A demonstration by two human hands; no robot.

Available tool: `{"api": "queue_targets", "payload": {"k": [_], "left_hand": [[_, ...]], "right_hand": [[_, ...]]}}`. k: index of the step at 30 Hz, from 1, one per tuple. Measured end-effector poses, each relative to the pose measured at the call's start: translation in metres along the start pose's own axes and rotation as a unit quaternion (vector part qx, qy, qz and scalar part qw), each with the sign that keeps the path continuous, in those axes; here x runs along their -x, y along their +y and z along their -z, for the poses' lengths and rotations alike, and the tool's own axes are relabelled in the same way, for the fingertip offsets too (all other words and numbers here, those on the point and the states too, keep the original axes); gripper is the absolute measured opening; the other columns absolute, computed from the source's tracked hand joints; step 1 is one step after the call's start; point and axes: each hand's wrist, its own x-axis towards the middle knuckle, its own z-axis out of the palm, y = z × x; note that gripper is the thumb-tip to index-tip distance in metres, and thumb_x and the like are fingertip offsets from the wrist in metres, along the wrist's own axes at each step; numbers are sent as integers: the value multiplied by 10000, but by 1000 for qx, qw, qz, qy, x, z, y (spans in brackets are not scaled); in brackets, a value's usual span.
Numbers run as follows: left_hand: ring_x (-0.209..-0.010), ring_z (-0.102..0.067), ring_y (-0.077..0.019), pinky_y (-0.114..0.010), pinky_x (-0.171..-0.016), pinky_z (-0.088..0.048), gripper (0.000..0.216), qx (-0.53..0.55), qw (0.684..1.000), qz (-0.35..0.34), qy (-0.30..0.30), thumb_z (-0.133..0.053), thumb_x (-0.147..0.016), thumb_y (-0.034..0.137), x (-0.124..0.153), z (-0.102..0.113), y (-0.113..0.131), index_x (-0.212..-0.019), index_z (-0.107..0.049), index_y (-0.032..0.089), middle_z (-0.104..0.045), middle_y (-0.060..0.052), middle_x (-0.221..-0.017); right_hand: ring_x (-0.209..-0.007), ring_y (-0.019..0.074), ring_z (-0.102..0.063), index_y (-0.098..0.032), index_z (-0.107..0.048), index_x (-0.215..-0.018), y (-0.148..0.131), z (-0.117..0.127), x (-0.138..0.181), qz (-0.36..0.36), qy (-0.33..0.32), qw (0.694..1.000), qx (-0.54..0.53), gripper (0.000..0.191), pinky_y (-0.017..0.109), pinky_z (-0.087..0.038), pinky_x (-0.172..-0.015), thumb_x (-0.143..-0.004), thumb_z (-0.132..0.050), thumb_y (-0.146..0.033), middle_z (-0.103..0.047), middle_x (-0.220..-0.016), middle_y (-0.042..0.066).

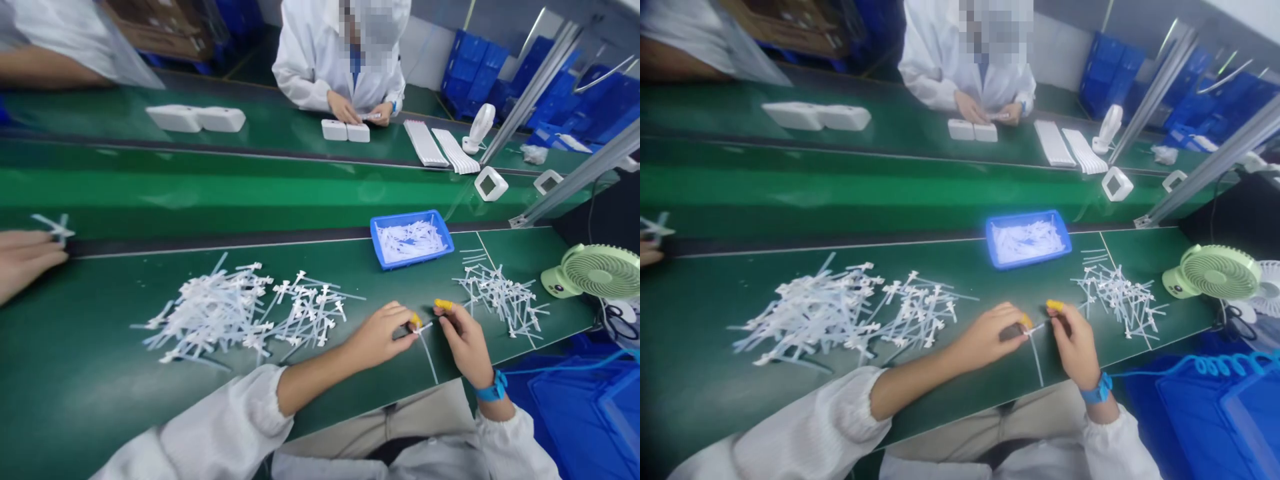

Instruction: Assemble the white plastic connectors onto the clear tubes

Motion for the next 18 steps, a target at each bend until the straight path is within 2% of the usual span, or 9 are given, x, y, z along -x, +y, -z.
{"api": "queue_targets", "payload": {"k": [3,7,10,14,18], "left_hand": [[-929,-688,-203,-302,-864,-521,71,55,996,44,51,-714,-991,274,0,4,-2,-1013,-736,211,-747,-26,-955],[-885,-700,-197,-294,-818,-533,161,107,986,99,84,-733,-987,355,0,6,-5,-999,-765,198,-743,-32,-938],[-904,-697,-209,-300,-813,-537,213,126,982,98,100,-754,-981,405,-1,8,-3,-974,-770,193,-751,-51,-950],[-950,-697,-224,-323,-859,-549,268,129,983,71,107,-739,-1002,445,-2,11,0,-909,-764,194,-766,-73,-970],[-909,-724,-211,-302,-815,-581,235,150,976,105,114,-748,-985,423,-2,10,-1,-938,-758,193,-771,-62,-964]], "right_hand": [[-1018,238,-761,-236,-712,-1231,-5,-17,-5,-32,20,995,-91,254,378,-623,-921,-1080,-623,-420,-785,-1096,85],[-901,226,-759,-229,-715,-1156,-12,-40,-6,-42,-10,984,-174,289,341,-639,-805,-1045,-674,-493,-778,-1001,73],[-827,215,-749,-231,-705,-1085,-11,-53,-4,-43,-18,979,-198,279,329,-634,-761,-1032,-689,-505,-764,-918,52],[-871,221,-755,-232,-706,-1052,-11,-55,-2,-52,-18,979,-195,273,337,-635,-817,-1031,-695,-503,-759,-922,50],[-873,218,-754,-230,-729,-1049,-13,-53,-4,-54,-17,978,-201,287,325,-640,-799,-1022,-716,-515,-762,-954,55]]}}
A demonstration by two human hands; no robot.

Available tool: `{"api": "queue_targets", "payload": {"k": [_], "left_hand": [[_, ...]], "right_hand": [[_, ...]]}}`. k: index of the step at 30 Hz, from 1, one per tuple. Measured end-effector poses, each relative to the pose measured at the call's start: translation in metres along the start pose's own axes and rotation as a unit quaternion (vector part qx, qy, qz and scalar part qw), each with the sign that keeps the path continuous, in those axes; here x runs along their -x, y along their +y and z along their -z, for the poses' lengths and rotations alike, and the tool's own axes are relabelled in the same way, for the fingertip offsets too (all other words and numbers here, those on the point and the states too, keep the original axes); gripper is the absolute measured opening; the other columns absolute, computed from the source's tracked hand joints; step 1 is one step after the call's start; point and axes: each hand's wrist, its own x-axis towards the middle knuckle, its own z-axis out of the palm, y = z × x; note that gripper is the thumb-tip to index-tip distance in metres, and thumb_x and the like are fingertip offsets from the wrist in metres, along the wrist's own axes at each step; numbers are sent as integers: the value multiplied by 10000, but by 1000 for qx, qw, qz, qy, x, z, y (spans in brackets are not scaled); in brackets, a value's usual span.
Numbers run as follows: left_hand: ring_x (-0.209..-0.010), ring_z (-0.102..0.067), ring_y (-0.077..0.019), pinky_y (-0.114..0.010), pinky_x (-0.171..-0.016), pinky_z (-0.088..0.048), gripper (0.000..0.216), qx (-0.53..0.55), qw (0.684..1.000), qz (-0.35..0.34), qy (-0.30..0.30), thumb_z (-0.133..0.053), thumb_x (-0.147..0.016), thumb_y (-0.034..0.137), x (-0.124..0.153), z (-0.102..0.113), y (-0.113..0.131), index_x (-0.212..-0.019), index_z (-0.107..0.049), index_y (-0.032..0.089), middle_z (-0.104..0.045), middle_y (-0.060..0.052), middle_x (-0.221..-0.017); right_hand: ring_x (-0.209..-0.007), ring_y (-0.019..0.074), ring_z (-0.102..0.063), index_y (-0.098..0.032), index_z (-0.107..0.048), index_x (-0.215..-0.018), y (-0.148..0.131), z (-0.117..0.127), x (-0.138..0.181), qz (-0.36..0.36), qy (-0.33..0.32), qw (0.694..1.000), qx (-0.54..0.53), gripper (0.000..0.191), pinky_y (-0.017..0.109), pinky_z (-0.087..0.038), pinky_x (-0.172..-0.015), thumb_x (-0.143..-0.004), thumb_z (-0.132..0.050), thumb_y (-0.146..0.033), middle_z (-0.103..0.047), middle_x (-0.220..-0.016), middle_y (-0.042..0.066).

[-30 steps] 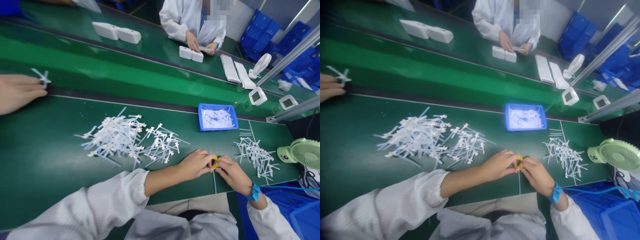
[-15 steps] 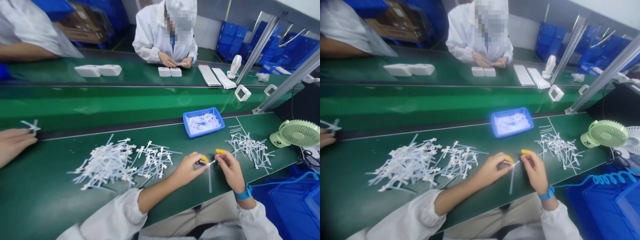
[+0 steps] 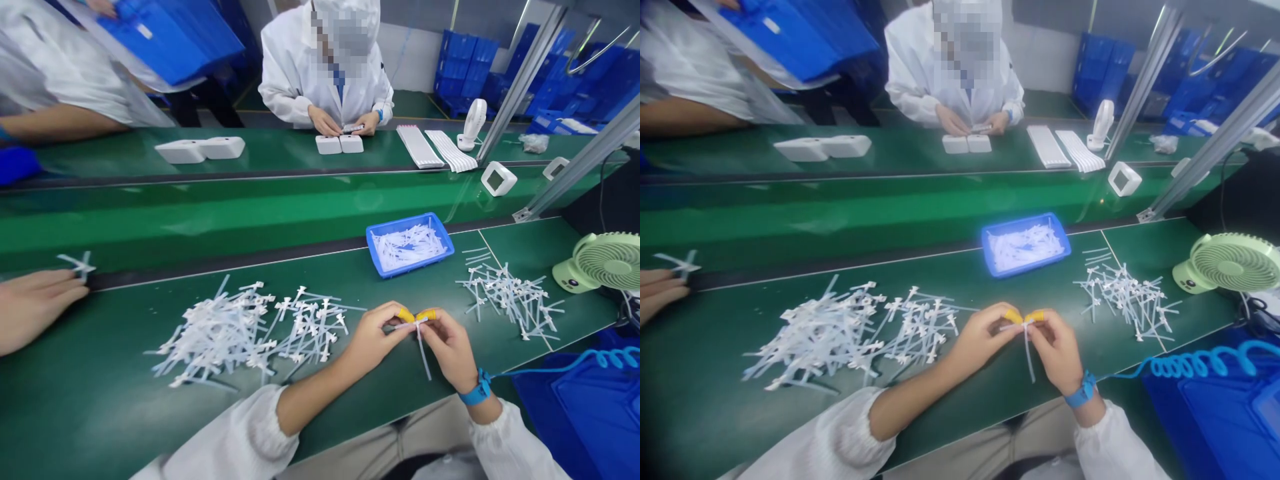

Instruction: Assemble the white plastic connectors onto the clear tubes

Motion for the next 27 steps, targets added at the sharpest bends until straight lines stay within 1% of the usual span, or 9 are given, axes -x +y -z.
{"api": "queue_targets", "payload": {"k": [2,5,10,13,17,22,25,27], "left_hand": [[-893,-755,-211,-294,-803,-603,206,27,999,36,-4,-746,-973,393,0,-1,-1,-945,-746,190,-782,-50,-944],[-908,-799,-223,-304,-829,-631,172,58,995,77,-25,-737,-971,362,1,0,0,-964,-741,190,-813,-46,-944],[-963,-821,-246,-331,-880,-655,220,93,990,96,-40,-747,-964,404,0,1,1,-1010,-758,189,-842,-65,-1024],[-948,-814,-239,-325,-881,-649,226,104,989,97,-43,-751,-958,402,-1,2,-2,-1006,-792,185,-845,-63,-1010],[-875,-781,-217,-288,-819,-604,215,53,993,96,-44,-743,-958,383,-3,6,-4,-954,-842,192,-843,-48,-936],[-865,-758,-225,-290,-810,-575,249,6,995,88,-50,-742,-948,418,-6,8,-5,-910,-852,197,-838,-47,-907],[-865,-768,-226,-290,-802,-585,236,-5,996,80,-47,-730,-943,407,-7,9,-7,-933,-833,195,-837,-47,-914],[-872,-776,-225,-294,-809,-597,227,-35,996,59,-50,-709,-957,398,-9,11,-4,-959,-814,197,-837,-47,-938]], "right_hand": [[-838,210,-748,-228,-738,-1040,-1,-1,-1,-5,5,1000,7,291,318,-637,-773,-1015,-731,-518,-764,-955,55],[-798,206,-740,-221,-743,-1012,0,-1,-3,-16,14,999,27,303,318,-636,-749,-1014,-730,-523,-766,-942,57],[-802,202,-739,-223,-750,-988,1,0,-3,-17,8,999,37,271,303,-627,-751,-1032,-707,-486,-759,-909,42],[-804,202,-730,-219,-748,-956,1,0,-3,-15,10,999,45,262,295,-609,-739,-1038,-697,-462,-756,-892,42],[-780,196,-701,-225,-748,-882,0,-1,-5,0,13,999,53,244,287,-583,-712,-1025,-703,-417,-734,-850,29],[-779,192,-709,-223,-744,-817,4,-3,-9,5,14,1000,27,231,288,-585,-723,-991,-736,-377,-728,-843,20],[-763,190,-724,-220,-721,-823,9,-8,-12,4,21,1000,21,218,288,-587,-717,-979,-729,-371,-719,-830,13],[-755,192,-736,-225,-695,-852,12,-12,-14,2,34,999,11,194,293,-599,-715,-976,-715,-373,-726,-833,11]]}}
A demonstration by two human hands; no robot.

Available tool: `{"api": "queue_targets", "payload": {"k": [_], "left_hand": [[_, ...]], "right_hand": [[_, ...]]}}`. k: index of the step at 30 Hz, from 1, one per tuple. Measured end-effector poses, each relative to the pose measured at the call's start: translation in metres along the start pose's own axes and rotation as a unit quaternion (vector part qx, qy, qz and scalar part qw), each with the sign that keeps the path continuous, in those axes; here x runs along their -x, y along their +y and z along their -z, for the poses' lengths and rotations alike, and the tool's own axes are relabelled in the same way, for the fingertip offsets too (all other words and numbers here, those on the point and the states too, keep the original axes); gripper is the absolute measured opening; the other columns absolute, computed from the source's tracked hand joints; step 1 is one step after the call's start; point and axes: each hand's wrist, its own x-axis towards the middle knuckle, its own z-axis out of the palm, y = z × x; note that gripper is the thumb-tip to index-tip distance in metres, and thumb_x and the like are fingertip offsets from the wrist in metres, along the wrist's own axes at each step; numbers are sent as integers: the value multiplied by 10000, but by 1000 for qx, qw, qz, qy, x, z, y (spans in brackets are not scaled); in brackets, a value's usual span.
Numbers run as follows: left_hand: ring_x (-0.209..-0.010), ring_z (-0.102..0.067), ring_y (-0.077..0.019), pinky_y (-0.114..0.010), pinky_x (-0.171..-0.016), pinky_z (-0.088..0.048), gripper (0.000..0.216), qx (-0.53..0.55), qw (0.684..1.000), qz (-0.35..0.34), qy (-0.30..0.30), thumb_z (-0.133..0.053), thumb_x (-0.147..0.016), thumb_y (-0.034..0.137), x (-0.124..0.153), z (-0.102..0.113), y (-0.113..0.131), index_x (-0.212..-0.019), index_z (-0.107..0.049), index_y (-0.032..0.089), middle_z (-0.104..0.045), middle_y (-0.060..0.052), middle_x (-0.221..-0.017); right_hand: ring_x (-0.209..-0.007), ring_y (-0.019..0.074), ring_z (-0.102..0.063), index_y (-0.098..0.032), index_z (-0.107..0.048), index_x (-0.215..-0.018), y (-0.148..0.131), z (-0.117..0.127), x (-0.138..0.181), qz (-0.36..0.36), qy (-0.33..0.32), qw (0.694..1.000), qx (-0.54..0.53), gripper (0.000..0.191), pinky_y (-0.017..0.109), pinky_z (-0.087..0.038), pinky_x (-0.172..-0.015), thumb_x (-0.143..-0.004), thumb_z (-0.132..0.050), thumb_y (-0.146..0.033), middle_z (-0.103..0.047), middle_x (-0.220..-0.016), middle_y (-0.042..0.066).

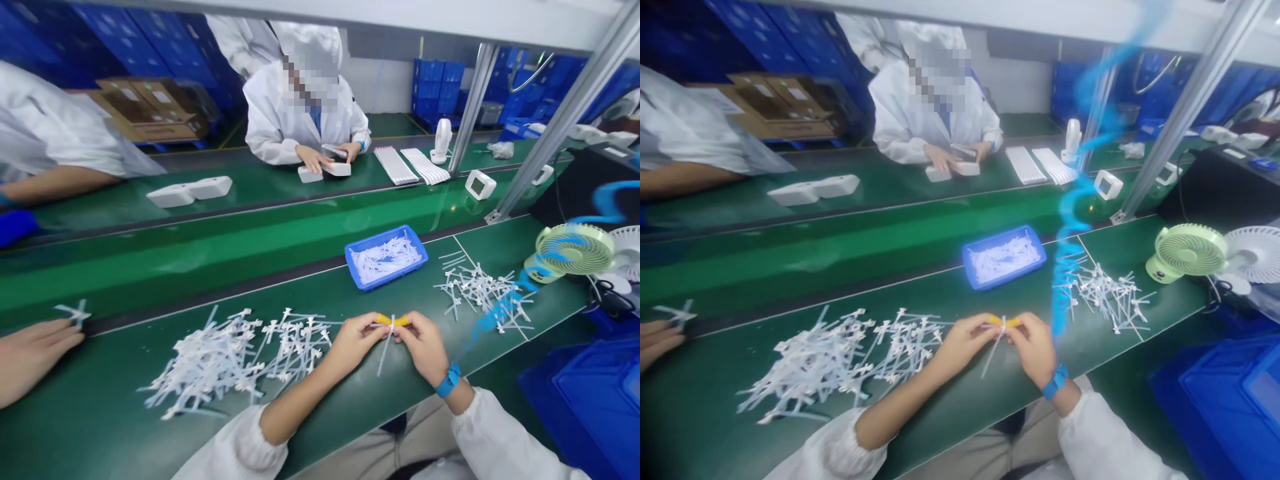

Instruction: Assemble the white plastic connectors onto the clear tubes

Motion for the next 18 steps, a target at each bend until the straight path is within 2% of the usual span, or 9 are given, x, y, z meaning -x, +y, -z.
{"api": "queue_targets", "payload": {"k": [3,6,10,12,14,16,18], "left_hand": [[-897,-777,-226,-304,-841,-610,203,-106,992,-63,35,-679,-983,382,-6,10,15,-967,-790,212,-829,-45,-972],[-944,-776,-233,-327,-901,-624,195,-202,967,-128,82,-655,-1007,381,-25,18,41,-1013,-771,224,-818,-50,-1025],[-1016,-765,-250,-369,-975,-610,192,-287,937,-184,82,-641,-1029,342,-68,3,68,-1102,-763,213,-807,-78,-1098],[-974,-763,-240,-365,-947,-609,320,-311,933,-179,37,-698,-1002,319,-86,-9,72,-1306,-718,221,-807,-72,-1120],[-863,-753,-213,-339,-879,-609,509,-319,935,-153,-3,-745,-975,314,-92,-11,73,-1464,-629,238,-809,-55,-1105],[-839,-749,-203,-327,-865,-602,555,-320,938,-131,-8,-738,-982,331,-86,3,70,-1511,-594,246,-810,-53,-1112],[-934,-767,-223,-340,-918,-596,504,-326,938,-115,12,-693,-1012,360,-67,33,66,-1497,-614,247,-809,-61,-1143]], "right_hand": [[-731,189,-734,-235,-666,-891,3,-7,-2,-3,8,1000,-15,130,289,-603,-688,-976,-682,-332,-734,-823,6],[-724,169,-684,-236,-645,-856,4,-12,-2,33,-12,998,47,98,262,-552,-682,-946,-664,-201,-698,-805,-10],[-776,163,-620,-223,-603,-816,4,-14,3,102,-67,980,159,181,263,-483,-753,-895,-705,-97,-640,-830,-16],[-789,168,-610,-221,-599,-816,5,-13,5,118,-89,975,168,195,265,-463,-765,-890,-717,-85,-622,-823,-16],[-784,166,-605,-221,-611,-827,4,-11,6,123,-98,976,149,188,262,-453,-766,-902,-706,-77,-623,-830,-17],[-765,159,-599,-224,-628,-844,2,-7,7,122,-103,980,121,180,257,-447,-757,-916,-686,-70,-631,-846,-18],[-755,155,-602,-226,-644,-866,1,-3,8,122,-114,981,98,165,256,-442,-741,-939,-669,-80,-639,-864,-16]]}}
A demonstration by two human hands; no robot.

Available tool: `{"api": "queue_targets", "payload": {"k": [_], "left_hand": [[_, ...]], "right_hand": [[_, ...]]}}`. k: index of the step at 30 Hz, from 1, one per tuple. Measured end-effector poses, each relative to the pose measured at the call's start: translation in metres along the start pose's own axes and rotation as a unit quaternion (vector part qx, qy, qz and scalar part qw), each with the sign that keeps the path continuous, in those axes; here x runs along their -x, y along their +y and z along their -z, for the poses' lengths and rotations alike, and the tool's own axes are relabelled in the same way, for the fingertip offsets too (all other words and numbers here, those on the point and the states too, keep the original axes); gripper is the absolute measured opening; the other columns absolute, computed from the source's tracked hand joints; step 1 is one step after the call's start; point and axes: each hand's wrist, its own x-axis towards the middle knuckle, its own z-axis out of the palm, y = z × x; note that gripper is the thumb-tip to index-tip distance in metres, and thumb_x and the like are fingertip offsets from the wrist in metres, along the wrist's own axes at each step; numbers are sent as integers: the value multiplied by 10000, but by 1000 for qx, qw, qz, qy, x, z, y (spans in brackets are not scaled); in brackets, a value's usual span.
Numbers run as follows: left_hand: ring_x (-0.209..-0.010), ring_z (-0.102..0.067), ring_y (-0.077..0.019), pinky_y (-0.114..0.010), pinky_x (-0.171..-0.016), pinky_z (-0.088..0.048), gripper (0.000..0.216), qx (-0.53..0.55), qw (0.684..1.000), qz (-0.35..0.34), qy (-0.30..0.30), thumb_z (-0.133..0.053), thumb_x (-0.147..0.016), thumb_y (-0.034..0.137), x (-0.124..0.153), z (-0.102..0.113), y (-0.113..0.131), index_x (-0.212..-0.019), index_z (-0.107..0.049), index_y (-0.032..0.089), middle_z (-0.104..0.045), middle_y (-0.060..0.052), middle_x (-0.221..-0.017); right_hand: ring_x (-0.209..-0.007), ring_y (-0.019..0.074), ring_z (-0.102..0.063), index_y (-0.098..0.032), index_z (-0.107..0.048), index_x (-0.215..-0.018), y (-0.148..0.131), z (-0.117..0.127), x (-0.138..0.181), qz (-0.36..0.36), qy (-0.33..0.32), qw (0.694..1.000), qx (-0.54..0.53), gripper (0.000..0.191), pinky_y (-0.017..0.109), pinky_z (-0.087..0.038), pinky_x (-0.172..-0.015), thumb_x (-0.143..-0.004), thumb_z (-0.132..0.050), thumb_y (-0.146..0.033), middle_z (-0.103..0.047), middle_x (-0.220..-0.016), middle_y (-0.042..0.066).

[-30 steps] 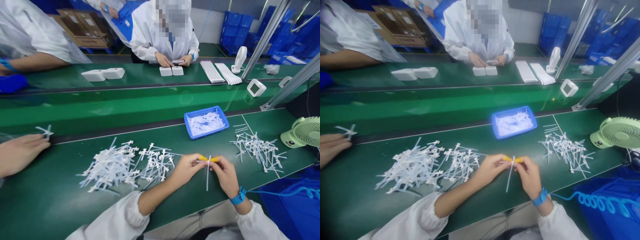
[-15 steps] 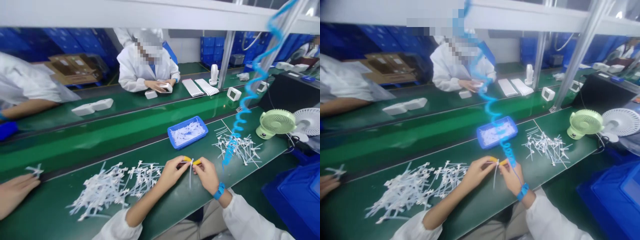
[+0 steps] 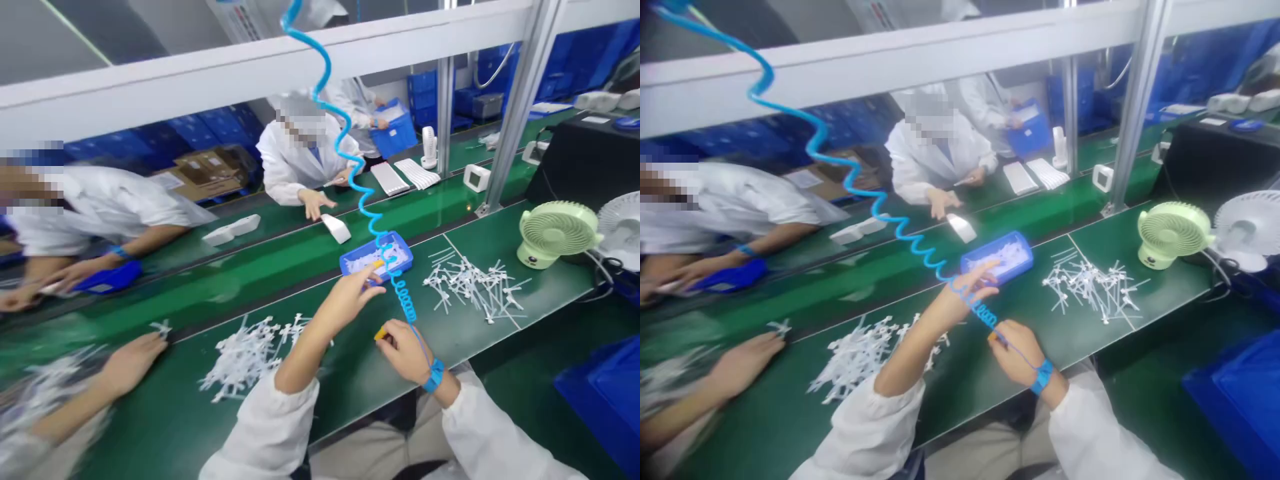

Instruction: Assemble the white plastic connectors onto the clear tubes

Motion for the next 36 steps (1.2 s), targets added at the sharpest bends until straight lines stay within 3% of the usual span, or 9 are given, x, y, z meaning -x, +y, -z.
{"api": "queue_targets", "payload": {"k": [5,7,10,14,18,22,25,29,36], "left_hand": [[-1084,-775,-264,-370,-981,-604,377,-70,992,98,-25,-589,-1054,411,77,64,-58,-1369,-711,242,-814,-75,-1197],[-1191,-748,-290,-409,-1054,-583,392,-103,986,125,-36,-600,-1048,421,102,72,-77,-1375,-705,231,-787,-96,-1307],[-1309,-689,-319,-463,-1154,-524,391,-133,982,126,-54,-639,-1034,427,124,63,-96,-1350,-712,209,-734,-128,-1416],[-1265,-701,-285,-419,-1122,-536,338,-121,984,102,-79,-598,-1066,401,129,48,-103,-1324,-717,217,-747,-117,-1371],[-1178,-732,-276,-390,-1043,-562,348,-129,982,126,-57,-492,-1106,392,126,55,-101,-1283,-733,215,-771,-106,-1303],[-1219,-715,-282,-381,-1068,-551,392,-119,982,110,-93,-614,-1050,468,123,59,-97,-1347,-710,231,-742,-100,-1359],[-1212,-708,-281,-383,-1081,-537,317,-133,980,93,-117,-628,-1014,356,122,54,-95,-1284,-731,225,-727,-105,-1330],[-1199,-712,-276,-378,-1078,-532,359,-136,980,101,-102,-540,-961,198,122,51,-105,-1259,-738,220,-724,-106,-1297],[-1137,-726,-288,-381,-1020,-562,363,-123,982,131,-64,-517,-958,298,121,47,-132,-1211,-763,212,-741,-125,-1236]], "right_hand": [[-788,170,-620,-224,-656,-897,4,1,3,19,-22,1000,-1,151,271,-432,-736,-1000,-618,-120,-638,-867,-5],[-793,175,-621,-225,-666,-907,7,-1,3,28,-33,999,11,147,278,-434,-743,-1009,-615,-133,-648,-872,0],[-807,178,-635,-230,-686,-934,10,-2,3,32,-46,998,24,143,283,-440,-757,-1013,-609,-139,-676,-898,7],[-820,187,-650,-234,-679,-942,12,0,4,25,-58,997,38,136,286,-436,-747,-1035,-593,-185,-687,-900,16],[-809,188,-647,-235,-656,-923,13,2,4,21,-64,997,41,149,280,-425,-724,-1049,-577,-221,-677,-880,15],[-764,177,-624,-232,-651,-905,9,3,3,23,-53,997,42,152,275,-404,-707,-1036,-583,-197,-661,-850,3],[-771,173,-615,-226,-637,-884,6,2,1,24,-42,998,46,154,275,-389,-707,-1020,-597,-166,-647,-853,-2],[-776,164,-605,-217,-629,-849,4,-2,-1,8,-29,998,58,166,266,-374,-707,-969,-651,-105,-630,-834,-16],[-765,145,-596,-204,-620,-798,4,-5,-5,-11,-15,997,76,210,251,-345,-685,-909,-692,-41,-610,-805,-34]]}}
